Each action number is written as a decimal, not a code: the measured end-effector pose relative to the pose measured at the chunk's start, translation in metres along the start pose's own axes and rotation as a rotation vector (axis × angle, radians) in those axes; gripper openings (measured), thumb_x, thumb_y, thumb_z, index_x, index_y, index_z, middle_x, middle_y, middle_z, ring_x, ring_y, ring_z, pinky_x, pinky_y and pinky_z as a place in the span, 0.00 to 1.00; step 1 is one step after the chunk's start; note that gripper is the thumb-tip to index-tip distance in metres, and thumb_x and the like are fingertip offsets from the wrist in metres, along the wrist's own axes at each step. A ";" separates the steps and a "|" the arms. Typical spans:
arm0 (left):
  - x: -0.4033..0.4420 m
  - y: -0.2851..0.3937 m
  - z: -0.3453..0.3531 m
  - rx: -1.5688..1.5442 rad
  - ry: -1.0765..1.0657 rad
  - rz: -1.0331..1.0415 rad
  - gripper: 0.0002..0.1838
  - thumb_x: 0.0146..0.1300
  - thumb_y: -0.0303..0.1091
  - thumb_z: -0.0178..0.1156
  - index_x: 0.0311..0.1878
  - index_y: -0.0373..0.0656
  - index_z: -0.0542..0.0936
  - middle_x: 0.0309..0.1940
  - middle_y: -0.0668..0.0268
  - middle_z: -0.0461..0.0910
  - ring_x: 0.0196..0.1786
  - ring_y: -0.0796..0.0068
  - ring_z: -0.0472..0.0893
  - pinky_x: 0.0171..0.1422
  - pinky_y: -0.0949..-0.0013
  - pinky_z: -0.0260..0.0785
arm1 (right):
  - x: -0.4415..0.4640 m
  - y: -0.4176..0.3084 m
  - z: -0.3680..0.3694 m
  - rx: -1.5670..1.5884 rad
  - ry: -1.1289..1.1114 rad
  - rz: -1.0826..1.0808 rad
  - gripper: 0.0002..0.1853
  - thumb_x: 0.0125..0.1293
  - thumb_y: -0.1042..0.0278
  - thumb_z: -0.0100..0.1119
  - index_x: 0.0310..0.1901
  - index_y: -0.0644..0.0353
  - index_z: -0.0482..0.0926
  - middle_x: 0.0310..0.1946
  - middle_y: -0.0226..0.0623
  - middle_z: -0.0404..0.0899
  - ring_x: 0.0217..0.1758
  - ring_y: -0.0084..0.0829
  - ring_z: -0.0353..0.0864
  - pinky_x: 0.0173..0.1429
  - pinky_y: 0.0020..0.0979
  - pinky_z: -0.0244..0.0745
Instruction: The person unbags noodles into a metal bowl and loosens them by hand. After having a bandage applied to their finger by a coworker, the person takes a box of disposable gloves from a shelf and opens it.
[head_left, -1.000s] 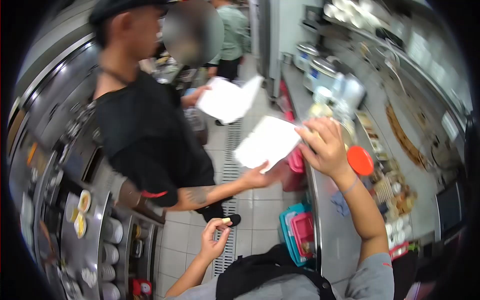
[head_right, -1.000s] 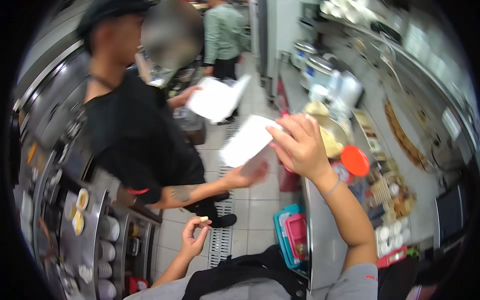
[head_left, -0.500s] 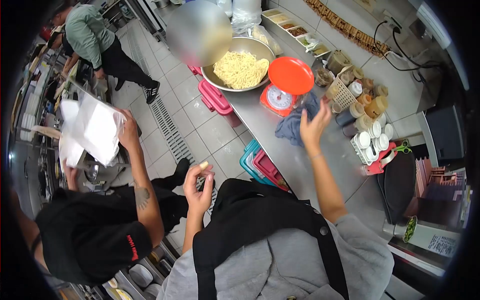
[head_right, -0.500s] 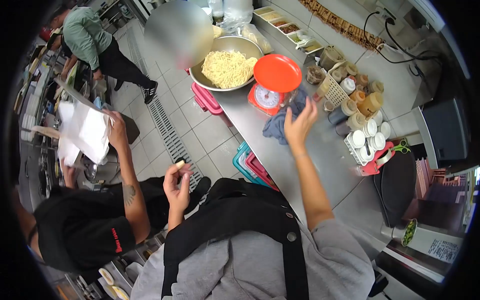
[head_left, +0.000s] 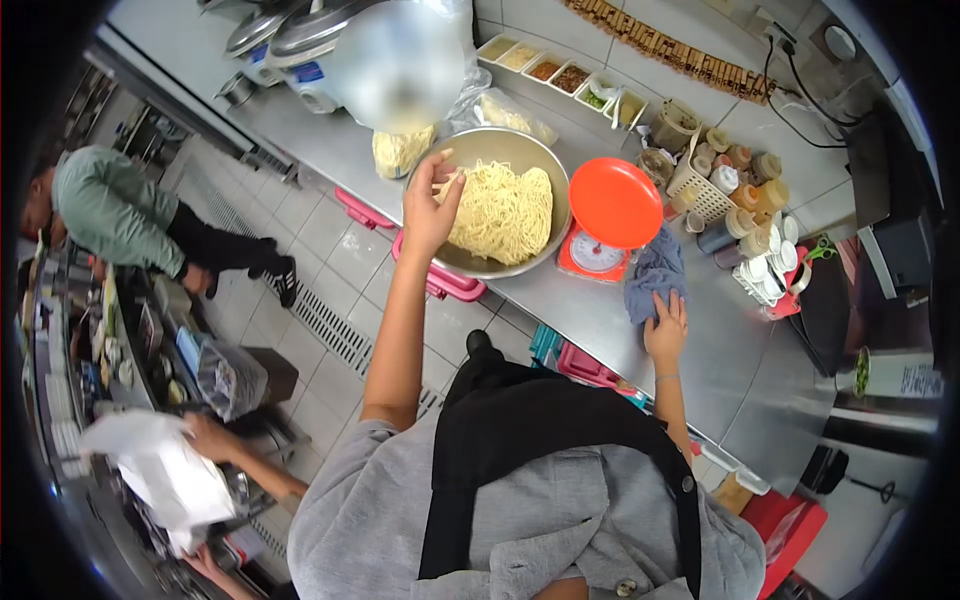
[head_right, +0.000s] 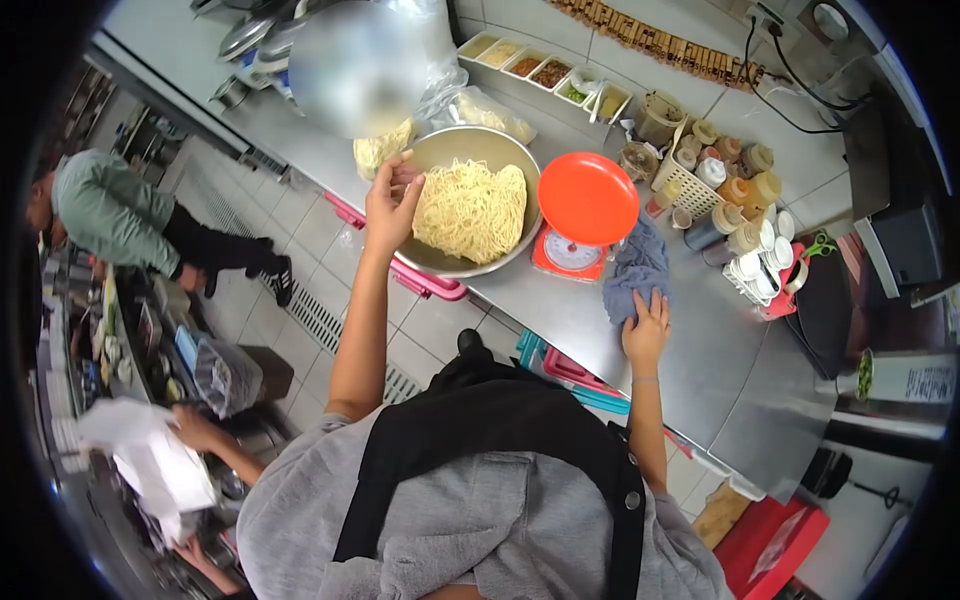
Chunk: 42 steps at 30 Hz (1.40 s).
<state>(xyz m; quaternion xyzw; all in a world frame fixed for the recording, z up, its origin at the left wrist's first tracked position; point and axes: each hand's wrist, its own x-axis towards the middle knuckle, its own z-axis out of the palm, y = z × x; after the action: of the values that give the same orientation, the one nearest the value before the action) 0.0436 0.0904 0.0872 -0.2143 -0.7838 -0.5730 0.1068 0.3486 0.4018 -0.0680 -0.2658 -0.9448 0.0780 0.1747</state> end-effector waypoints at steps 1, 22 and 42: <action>0.010 -0.014 -0.004 0.064 -0.051 0.002 0.21 0.58 0.32 0.63 0.54 0.38 0.73 0.38 0.62 0.81 0.39 0.72 0.78 0.44 0.70 0.70 | -0.001 -0.012 -0.003 -0.026 0.005 0.052 0.24 0.51 0.68 0.62 0.53 0.50 0.77 0.60 0.46 0.68 0.64 0.47 0.64 0.62 0.49 0.61; 0.011 -0.107 0.018 -0.224 -0.245 -0.252 0.30 0.64 0.28 0.58 0.67 0.40 0.59 0.56 0.48 0.72 0.56 0.62 0.75 0.59 0.65 0.68 | 0.134 -0.268 0.024 0.307 -0.182 0.008 0.30 0.55 0.67 0.63 0.56 0.72 0.63 0.51 0.57 0.69 0.56 0.54 0.70 0.60 0.44 0.67; 0.016 -0.114 -0.013 -0.151 -0.488 -0.191 0.26 0.61 0.31 0.61 0.61 0.39 0.66 0.51 0.55 0.76 0.54 0.63 0.77 0.48 0.67 0.73 | 0.184 -0.256 0.149 0.707 -0.257 0.629 0.29 0.47 0.56 0.69 0.50 0.62 0.74 0.45 0.46 0.79 0.52 0.43 0.77 0.58 0.36 0.69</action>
<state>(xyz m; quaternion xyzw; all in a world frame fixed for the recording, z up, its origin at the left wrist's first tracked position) -0.0241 0.0524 0.0007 -0.2785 -0.7581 -0.5686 -0.1563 0.0251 0.2745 -0.0912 -0.4511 -0.7482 0.4752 0.1041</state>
